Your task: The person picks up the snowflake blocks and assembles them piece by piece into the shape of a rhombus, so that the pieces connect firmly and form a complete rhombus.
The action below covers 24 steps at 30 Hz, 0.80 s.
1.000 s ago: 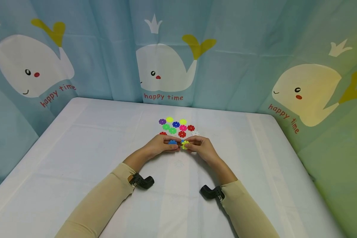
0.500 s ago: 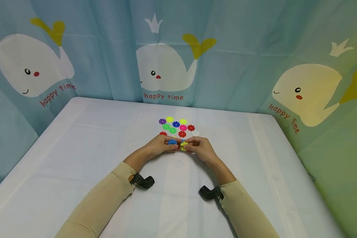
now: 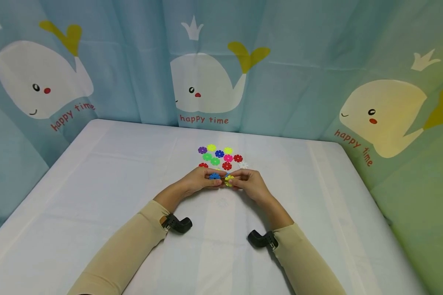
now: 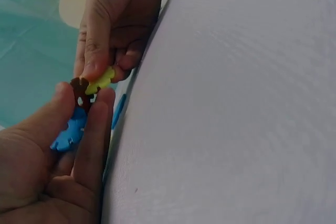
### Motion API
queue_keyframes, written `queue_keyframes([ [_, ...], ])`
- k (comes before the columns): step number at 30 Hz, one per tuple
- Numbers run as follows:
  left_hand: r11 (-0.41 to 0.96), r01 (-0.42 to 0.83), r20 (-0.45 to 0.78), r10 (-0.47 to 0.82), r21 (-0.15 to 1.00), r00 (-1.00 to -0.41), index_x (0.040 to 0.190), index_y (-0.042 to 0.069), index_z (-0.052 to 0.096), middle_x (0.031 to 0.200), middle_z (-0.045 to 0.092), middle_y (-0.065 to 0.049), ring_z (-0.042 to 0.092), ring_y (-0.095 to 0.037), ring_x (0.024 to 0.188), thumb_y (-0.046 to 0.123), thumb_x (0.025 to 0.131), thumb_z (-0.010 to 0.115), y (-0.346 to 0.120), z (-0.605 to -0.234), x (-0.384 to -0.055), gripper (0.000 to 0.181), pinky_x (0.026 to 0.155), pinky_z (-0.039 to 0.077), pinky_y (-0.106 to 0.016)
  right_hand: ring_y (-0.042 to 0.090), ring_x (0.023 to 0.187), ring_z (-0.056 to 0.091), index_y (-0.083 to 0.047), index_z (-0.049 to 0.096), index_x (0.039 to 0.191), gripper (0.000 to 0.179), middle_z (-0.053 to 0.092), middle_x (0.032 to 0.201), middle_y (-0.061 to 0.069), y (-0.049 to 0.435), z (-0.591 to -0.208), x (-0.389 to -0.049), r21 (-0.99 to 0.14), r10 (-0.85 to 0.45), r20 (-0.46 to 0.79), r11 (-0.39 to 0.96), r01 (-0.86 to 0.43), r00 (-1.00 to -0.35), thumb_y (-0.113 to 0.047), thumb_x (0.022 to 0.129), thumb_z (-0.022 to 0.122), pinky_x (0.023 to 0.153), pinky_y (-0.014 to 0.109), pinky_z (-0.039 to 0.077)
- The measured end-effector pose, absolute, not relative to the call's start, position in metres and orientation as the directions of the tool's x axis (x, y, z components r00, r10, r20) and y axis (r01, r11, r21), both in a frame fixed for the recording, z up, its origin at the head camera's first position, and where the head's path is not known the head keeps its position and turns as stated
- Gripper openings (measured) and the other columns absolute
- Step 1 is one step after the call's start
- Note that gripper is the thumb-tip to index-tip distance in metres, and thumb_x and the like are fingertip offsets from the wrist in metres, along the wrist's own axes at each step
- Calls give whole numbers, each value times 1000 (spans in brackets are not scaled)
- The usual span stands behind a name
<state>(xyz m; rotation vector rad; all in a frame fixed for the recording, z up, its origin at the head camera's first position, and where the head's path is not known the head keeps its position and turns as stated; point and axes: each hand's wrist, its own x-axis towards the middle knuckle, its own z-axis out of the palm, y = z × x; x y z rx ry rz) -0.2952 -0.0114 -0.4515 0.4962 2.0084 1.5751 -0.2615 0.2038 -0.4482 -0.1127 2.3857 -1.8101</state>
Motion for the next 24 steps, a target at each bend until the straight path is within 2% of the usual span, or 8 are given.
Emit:
queue_keyframes([
  [7, 147, -134, -197, 621, 980, -758, 135, 4, 59, 123, 67, -15, 69, -19, 104, 12, 94, 66, -13, -452, -297, 42, 92, 54, -30, 10, 76, 68, 5, 69, 111, 24, 74, 97, 10, 207, -448, -262, -955, -180, -49, 297, -7, -983, -7, 90, 72, 73, 24, 58],
  [12, 132, -155, -203, 603, 979, -771, 134, 3, 60, 126, 65, -14, 69, -16, 101, 11, 94, 66, -15, -452, -298, 41, 91, 55, -28, 10, 78, 69, 5, 69, 111, 25, 74, 98, 11, 208, -448, -262, -957, -189, -41, 290, -15, -981, -8, 90, 72, 75, 25, 58],
  [19, 81, -205, -211, 609, 975, -764, 134, 0, 59, 129, 62, -17, 68, -18, 103, 6, 95, 64, -14, -451, -299, 39, 91, 55, -31, 10, 80, 69, 5, 69, 110, 23, 74, 98, 9, 210, -450, -263, -965, -193, -21, 261, -31, -981, -5, 89, 71, 76, 25, 59],
  [24, 83, -206, -214, 607, 975, -766, 132, -1, 59, 130, 59, -16, 68, -17, 99, 7, 95, 64, -13, -451, -297, 38, 90, 56, -32, 10, 81, 69, 9, 67, 111, 25, 72, 101, 15, 208, -449, -261, -971, -209, -17, 238, -34, -978, -3, 89, 70, 78, 26, 59],
])
